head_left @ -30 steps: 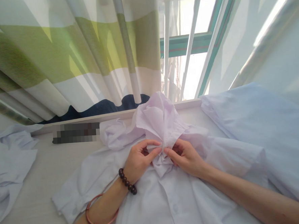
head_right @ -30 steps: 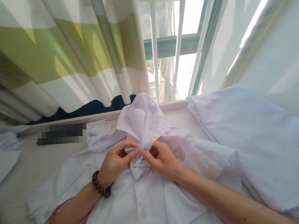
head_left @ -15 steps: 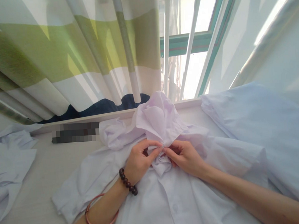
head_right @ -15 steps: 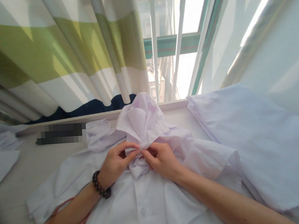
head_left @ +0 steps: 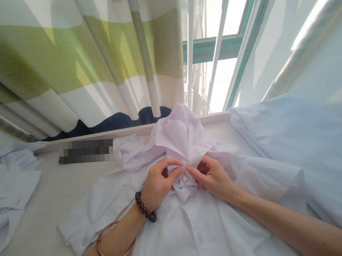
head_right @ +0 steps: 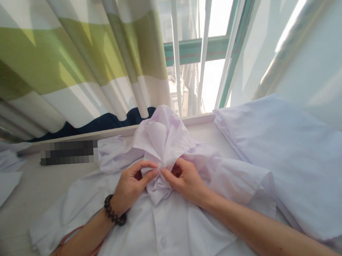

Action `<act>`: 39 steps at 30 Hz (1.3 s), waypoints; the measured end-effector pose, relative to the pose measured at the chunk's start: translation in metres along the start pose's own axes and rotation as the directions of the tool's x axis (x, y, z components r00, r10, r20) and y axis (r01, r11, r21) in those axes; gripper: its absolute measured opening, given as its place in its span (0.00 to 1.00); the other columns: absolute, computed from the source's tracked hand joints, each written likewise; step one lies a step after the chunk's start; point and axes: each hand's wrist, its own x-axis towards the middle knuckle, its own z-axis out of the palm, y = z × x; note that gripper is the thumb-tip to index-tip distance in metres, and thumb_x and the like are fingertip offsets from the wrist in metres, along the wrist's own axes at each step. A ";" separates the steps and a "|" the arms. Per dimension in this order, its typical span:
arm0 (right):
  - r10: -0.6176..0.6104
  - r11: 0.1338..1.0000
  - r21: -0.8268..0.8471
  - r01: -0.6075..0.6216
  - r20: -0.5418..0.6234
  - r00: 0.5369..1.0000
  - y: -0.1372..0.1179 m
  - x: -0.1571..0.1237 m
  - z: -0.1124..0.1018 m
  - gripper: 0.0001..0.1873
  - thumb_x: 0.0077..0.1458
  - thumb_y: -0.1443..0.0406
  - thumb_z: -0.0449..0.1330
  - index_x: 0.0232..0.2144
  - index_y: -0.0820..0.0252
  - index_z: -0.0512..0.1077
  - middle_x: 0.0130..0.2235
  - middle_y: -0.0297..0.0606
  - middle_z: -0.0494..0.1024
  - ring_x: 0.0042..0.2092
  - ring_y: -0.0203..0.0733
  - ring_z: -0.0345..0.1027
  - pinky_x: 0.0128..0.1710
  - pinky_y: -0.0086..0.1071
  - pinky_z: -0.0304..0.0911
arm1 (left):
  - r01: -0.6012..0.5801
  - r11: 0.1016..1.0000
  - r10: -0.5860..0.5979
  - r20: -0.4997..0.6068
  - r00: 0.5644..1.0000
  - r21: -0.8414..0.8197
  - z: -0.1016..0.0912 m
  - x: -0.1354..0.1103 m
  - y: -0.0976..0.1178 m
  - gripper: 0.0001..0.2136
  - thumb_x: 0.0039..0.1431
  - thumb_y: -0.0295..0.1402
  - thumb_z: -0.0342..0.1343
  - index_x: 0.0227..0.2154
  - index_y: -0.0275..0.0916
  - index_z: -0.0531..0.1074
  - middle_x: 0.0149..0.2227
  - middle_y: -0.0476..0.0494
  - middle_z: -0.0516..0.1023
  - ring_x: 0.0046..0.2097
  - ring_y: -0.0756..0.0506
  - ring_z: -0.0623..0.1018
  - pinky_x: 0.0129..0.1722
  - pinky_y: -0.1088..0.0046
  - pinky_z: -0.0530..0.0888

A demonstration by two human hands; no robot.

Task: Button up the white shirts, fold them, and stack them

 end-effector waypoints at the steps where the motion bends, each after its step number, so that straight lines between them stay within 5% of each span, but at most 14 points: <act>1: 0.006 1.000 -0.018 -0.006 0.003 1.000 0.000 0.000 0.000 0.14 0.50 0.55 0.62 0.27 0.59 0.67 0.16 0.26 0.63 0.17 0.30 0.55 0.15 0.25 0.51 | 0.006 1.000 -0.006 0.014 1.000 -0.011 0.000 0.000 -0.001 0.10 0.52 0.40 0.62 0.34 0.40 0.79 0.29 0.49 0.77 0.23 0.53 0.64 0.23 0.78 0.63; 9: 0.003 0.997 -0.077 -0.002 0.017 1.000 0.004 -0.001 -0.002 0.12 0.51 0.58 0.61 0.26 0.61 0.69 0.17 0.28 0.65 0.19 0.31 0.57 0.17 0.25 0.52 | 0.028 0.998 -0.023 0.091 0.996 -0.059 -0.002 0.002 -0.004 0.10 0.53 0.40 0.61 0.34 0.40 0.79 0.33 0.46 0.80 0.27 0.51 0.69 0.26 0.76 0.65; 16: -0.001 0.999 -0.050 0.004 0.068 0.998 0.005 -0.001 -0.004 0.18 0.55 0.57 0.56 0.19 0.61 0.67 0.17 0.31 0.69 0.18 0.31 0.59 0.18 0.26 0.56 | -0.021 0.999 0.021 0.018 1.000 0.026 -0.002 0.000 0.000 0.07 0.55 0.37 0.59 0.34 0.41 0.78 0.32 0.48 0.79 0.25 0.52 0.66 0.26 0.77 0.63; 24: 0.047 0.997 0.057 -0.047 -0.004 0.999 0.005 0.000 -0.001 0.13 0.51 0.56 0.61 0.27 0.60 0.68 0.17 0.29 0.68 0.19 0.33 0.62 0.18 0.27 0.60 | -0.083 0.996 0.086 0.072 0.994 -0.033 0.000 0.001 -0.001 0.06 0.56 0.36 0.58 0.33 0.41 0.77 0.33 0.48 0.78 0.30 0.51 0.70 0.28 0.77 0.64; 31: 0.035 0.998 0.058 -0.039 0.078 0.996 0.000 -0.001 -0.001 0.10 0.51 0.59 0.61 0.29 0.61 0.68 0.17 0.27 0.67 0.18 0.32 0.61 0.18 0.26 0.58 | -0.057 0.998 0.055 0.101 0.993 0.023 0.000 0.001 0.001 0.06 0.57 0.36 0.58 0.34 0.41 0.76 0.31 0.50 0.77 0.26 0.52 0.66 0.27 0.77 0.63; 39: 0.036 0.998 0.048 -0.030 -0.142 0.989 0.005 0.002 -0.002 0.07 0.54 0.62 0.55 0.26 0.57 0.62 0.12 0.23 0.64 0.14 0.32 0.58 0.16 0.26 0.55 | -0.062 0.998 0.062 0.009 0.998 0.001 -0.001 -0.002 0.002 0.06 0.58 0.36 0.57 0.35 0.40 0.75 0.31 0.51 0.75 0.25 0.53 0.64 0.25 0.78 0.62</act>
